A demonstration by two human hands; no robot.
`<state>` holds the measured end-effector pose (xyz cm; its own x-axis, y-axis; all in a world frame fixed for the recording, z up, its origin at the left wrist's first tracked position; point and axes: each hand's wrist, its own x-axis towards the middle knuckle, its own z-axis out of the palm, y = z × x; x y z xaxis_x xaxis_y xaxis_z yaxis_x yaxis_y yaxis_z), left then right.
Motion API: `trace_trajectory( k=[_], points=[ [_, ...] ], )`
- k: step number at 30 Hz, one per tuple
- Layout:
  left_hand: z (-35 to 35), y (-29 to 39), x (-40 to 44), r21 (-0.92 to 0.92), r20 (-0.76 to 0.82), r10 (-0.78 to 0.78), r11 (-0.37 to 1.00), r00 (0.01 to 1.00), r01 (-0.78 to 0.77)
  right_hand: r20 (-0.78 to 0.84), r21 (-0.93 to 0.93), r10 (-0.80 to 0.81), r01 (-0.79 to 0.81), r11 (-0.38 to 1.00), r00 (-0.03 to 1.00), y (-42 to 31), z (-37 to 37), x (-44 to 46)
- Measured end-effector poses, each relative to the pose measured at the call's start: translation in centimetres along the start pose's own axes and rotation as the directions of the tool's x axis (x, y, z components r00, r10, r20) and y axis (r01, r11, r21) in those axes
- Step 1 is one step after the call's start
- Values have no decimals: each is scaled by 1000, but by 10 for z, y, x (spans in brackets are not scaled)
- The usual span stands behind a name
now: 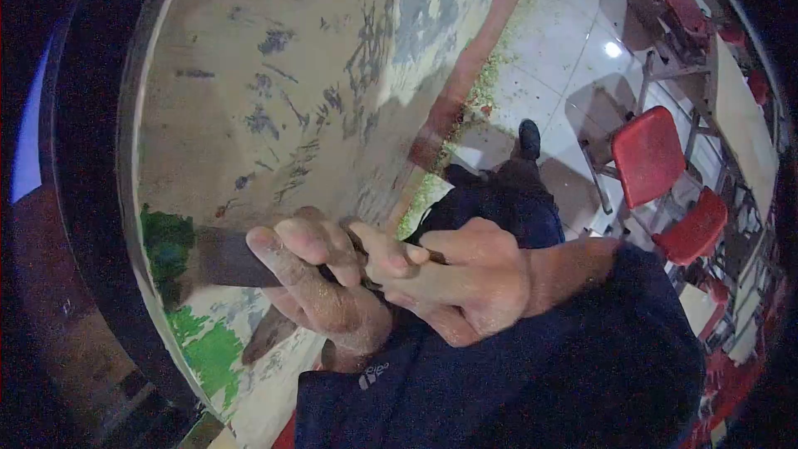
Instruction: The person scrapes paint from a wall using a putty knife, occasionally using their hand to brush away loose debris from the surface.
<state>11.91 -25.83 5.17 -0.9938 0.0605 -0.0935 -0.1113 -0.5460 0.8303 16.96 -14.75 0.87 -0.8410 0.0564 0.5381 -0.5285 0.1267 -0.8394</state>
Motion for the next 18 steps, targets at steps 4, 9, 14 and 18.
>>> trace_trajectory(
  k=[4,9,14,18],
  points=[
    [4,-2,-1,27,-83,3,1000,997,-1,-26,-30,-17,16,999,1000,5,5,-2],
    [-3,-2,-4,198,-47,21,980,999,-11,-22,5,-59,59,998,998,11,4,-11],
    [14,-5,-3,298,-179,147,950,973,-89,45,12,-58,57,998,997,17,5,-8],
    [8,-4,-4,454,-84,177,883,981,-120,59,29,5,-7,1000,998,6,4,-8]
  ],
)
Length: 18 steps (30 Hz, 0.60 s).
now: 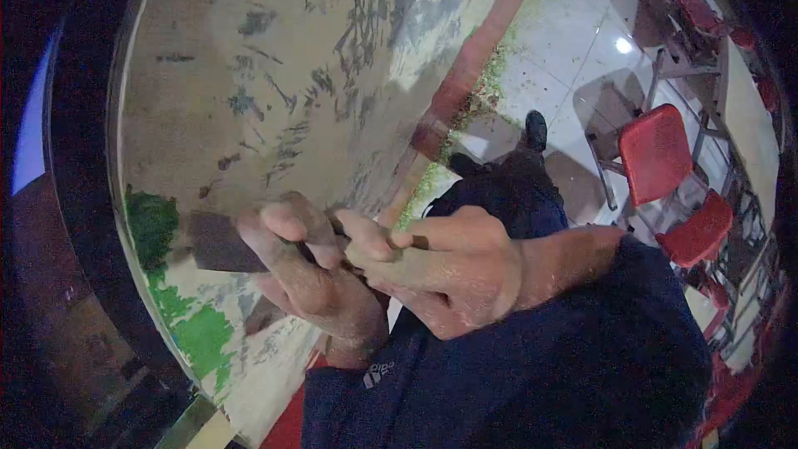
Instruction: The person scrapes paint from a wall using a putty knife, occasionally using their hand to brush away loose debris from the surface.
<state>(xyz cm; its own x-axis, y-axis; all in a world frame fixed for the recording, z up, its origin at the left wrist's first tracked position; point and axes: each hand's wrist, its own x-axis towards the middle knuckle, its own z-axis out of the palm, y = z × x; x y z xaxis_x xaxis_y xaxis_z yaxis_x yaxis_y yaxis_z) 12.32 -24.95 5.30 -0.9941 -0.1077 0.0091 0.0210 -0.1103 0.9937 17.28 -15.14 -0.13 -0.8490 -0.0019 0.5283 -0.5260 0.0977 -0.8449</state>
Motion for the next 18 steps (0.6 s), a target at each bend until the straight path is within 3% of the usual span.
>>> trace_trajectory(
  k=[3,7,9,12,13,14,15,16,18],
  points=[
    [8,-2,0,-107,-90,-8,994,996,-1,-99,-6,-63,63,998,993,7,3,3],
    [1,1,0,-29,-125,-34,999,992,31,-90,-1,-49,49,999,995,6,4,-1],
    [8,11,7,-128,-178,-85,990,980,63,-99,-31,-146,144,989,984,14,8,13],
    [8,22,13,-379,89,-6,925,996,39,-109,-42,-197,193,980,974,11,10,17],
    [5,20,11,-255,36,-20,967,999,29,-122,-43,-205,201,979,971,7,9,18],
    [2,13,5,-131,-19,-23,991,1000,20,-107,22,-83,86,996,991,-2,2,10],
    [-1,5,3,-10,-77,-19,1000,997,18,-109,17,-69,71,997,992,-1,4,12],
    [1,1,6,76,-89,40,997,995,-34,-112,13,-45,47,999,993,2,7,10],
    [7,12,6,3,-100,-12,1000,995,13,-106,10,-24,25,1000,994,5,10,7]
  ],
)
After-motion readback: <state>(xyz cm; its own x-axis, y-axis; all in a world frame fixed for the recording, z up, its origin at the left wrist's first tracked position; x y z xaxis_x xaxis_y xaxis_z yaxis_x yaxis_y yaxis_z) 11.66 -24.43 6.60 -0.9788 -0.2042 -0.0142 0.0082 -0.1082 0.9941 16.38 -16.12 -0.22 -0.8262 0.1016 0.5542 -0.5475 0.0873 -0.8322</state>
